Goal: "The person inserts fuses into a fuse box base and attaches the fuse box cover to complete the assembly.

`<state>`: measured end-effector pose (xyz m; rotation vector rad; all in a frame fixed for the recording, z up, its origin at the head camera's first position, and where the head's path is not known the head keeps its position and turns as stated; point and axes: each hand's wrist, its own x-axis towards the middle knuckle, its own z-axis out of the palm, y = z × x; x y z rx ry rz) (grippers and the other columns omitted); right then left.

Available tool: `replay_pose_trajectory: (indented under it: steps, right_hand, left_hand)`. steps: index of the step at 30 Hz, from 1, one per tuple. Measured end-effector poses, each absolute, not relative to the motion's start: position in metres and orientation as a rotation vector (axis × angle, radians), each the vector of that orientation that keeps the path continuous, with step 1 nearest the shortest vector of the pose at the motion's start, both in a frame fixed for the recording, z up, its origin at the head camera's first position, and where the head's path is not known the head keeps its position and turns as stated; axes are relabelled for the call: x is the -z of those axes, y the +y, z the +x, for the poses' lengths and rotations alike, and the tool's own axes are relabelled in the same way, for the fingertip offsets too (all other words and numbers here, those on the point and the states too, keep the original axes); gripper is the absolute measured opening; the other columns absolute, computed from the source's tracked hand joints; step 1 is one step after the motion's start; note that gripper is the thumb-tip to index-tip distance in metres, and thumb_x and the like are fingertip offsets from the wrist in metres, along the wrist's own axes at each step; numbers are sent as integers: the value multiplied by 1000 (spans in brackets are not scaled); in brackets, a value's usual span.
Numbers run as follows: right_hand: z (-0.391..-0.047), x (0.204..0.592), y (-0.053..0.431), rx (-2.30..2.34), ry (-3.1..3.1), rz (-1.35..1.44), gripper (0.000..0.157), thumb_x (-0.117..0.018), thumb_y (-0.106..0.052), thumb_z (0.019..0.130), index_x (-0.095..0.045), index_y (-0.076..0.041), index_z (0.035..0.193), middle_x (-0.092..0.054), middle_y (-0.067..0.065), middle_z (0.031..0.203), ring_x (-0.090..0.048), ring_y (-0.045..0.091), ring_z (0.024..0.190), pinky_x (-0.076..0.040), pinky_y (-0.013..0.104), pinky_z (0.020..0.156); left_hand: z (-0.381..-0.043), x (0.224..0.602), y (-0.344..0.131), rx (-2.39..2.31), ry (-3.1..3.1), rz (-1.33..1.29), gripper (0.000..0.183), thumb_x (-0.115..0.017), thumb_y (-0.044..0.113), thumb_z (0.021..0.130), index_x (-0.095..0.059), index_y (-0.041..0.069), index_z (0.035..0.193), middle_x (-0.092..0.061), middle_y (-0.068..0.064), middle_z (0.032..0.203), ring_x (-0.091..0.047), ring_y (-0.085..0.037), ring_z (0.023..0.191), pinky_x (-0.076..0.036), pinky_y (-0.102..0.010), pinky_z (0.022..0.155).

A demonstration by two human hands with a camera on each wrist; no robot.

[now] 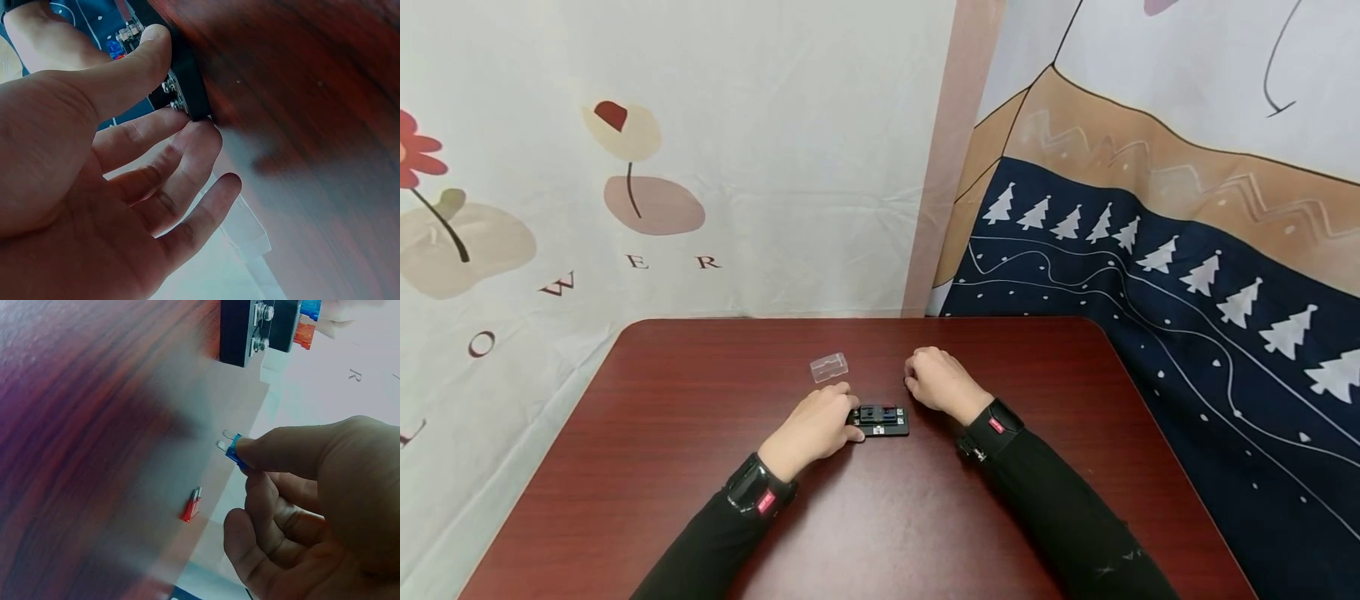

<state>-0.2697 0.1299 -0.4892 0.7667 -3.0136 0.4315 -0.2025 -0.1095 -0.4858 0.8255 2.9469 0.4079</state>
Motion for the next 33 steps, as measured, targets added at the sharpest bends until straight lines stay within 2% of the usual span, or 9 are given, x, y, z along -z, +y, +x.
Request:
replay_pose_trajectory:
  steps: [7, 15, 33]
  right_hand:
    - [-267, 484, 130, -430, -2977, 787, 10, -71, -16, 96, -79, -11, 93, -70, 4, 94, -69, 20, 81, -59, 40, 71]
    - [-262, 475, 125, -463, -2950, 806, 9, -72, -18, 96, -80, -14, 96, -69, 0, 93, -66, 18, 79, -57, 39, 69]
    - [-248, 460, 107, -534, -2881, 914, 8, -73, -17, 95, -80, -17, 91, -66, -6, 88, -62, 10, 75, -54, 33, 65]
  left_hand:
    - [-204, 485, -111, -410, 2945, 833, 38, -89, 35, 82, -78, 6, 104, -57, -3, 92, -60, -24, 78, -56, -47, 79]
    - [-206, 483, -113, -408, 2934, 828, 40, -89, 36, 82, -78, 5, 106, -59, -4, 94, -63, -27, 81, -57, -48, 81]
    - [-205, 482, -114, -388, 2943, 856, 40, -88, 38, 83, -77, 6, 103, -60, -5, 95, -65, -30, 85, -58, -49, 81]
